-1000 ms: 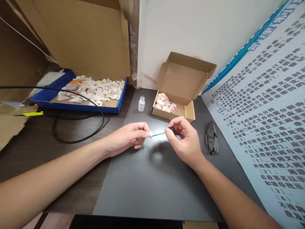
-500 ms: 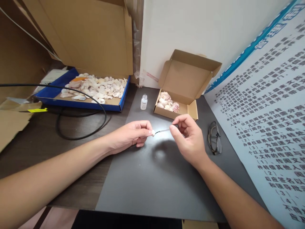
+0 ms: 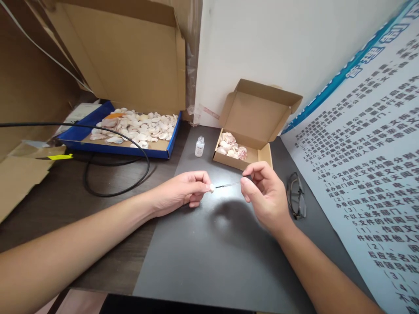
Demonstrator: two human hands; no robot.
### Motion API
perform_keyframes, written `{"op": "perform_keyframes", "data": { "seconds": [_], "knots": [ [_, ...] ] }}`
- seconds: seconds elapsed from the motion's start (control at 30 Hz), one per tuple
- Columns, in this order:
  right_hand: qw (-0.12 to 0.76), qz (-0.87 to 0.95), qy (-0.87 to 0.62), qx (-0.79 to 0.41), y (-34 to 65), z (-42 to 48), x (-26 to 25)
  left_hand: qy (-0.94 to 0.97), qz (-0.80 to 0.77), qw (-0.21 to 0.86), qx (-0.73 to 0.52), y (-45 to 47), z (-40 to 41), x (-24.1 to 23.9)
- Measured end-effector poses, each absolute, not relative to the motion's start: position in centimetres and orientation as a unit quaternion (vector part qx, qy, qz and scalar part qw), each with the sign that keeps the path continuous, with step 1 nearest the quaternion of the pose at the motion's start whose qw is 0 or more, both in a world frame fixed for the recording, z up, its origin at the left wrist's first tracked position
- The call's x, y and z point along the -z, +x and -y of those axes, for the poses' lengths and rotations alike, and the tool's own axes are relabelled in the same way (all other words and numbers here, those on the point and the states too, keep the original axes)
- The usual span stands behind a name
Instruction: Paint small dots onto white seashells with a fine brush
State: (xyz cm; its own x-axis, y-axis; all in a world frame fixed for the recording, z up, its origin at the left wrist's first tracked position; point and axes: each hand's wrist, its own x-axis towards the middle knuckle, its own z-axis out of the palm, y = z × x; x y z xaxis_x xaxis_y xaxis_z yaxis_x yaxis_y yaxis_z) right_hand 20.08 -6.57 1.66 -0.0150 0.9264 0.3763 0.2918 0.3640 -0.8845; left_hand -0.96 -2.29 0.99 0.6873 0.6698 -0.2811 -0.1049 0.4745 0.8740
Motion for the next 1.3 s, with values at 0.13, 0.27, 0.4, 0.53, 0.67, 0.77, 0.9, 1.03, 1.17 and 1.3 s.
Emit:
{"op": "perform_keyframes", "data": {
  "seconds": [0.13, 0.27, 0.4, 0.53, 0.67, 0.77, 0.9, 1.03, 1.17, 1.3],
  "knots": [
    [0.478, 0.661, -0.514, -0.264, 20.13, 6.52, -1.59, 0.461, -0.31, 0.795, -0.243, -0.91, 2.29, -0.99],
    [0.494, 0.655, -0.486, -0.302, 20.2, 6.65, -1.63, 0.459, -0.315, 0.794, -0.244, -0.84, 2.32, -1.04],
    [0.494, 0.65, -0.498, -0.291, 20.21, 6.72, -1.72, 0.466, -0.317, 0.79, -0.242, -0.78, 2.31, -1.07],
    [0.505, 0.644, -0.478, -0.318, 20.15, 6.62, -1.76, 0.467, -0.317, 0.789, -0.242, -0.76, 2.27, -1.04],
    [0.496, 0.649, -0.492, -0.302, 20.07, 6.6, -1.76, 0.47, -0.312, 0.79, -0.239, -0.83, 2.25, -0.88],
    [0.511, 0.644, -0.473, -0.316, 20.04, 6.67, -1.81, 0.477, -0.307, 0.788, -0.238, -0.86, 2.27, -0.81],
    [0.493, 0.655, -0.492, -0.294, 20.1, 6.67, -1.86, 0.478, -0.315, 0.783, -0.241, -0.81, 2.3, -0.84],
    [0.515, 0.646, -0.471, -0.31, 20.15, 6.67, -1.78, 0.484, -0.311, 0.782, -0.24, -0.79, 2.27, -0.82],
    [0.495, 0.656, -0.489, -0.292, 20.11, 6.65, -1.76, 0.485, -0.314, 0.78, -0.238, -0.84, 2.25, -0.8],
    [0.509, 0.644, -0.476, -0.315, 20.12, 6.57, -1.86, 0.486, -0.314, 0.781, -0.236, -0.84, 2.22, -0.73]
  ]
}}
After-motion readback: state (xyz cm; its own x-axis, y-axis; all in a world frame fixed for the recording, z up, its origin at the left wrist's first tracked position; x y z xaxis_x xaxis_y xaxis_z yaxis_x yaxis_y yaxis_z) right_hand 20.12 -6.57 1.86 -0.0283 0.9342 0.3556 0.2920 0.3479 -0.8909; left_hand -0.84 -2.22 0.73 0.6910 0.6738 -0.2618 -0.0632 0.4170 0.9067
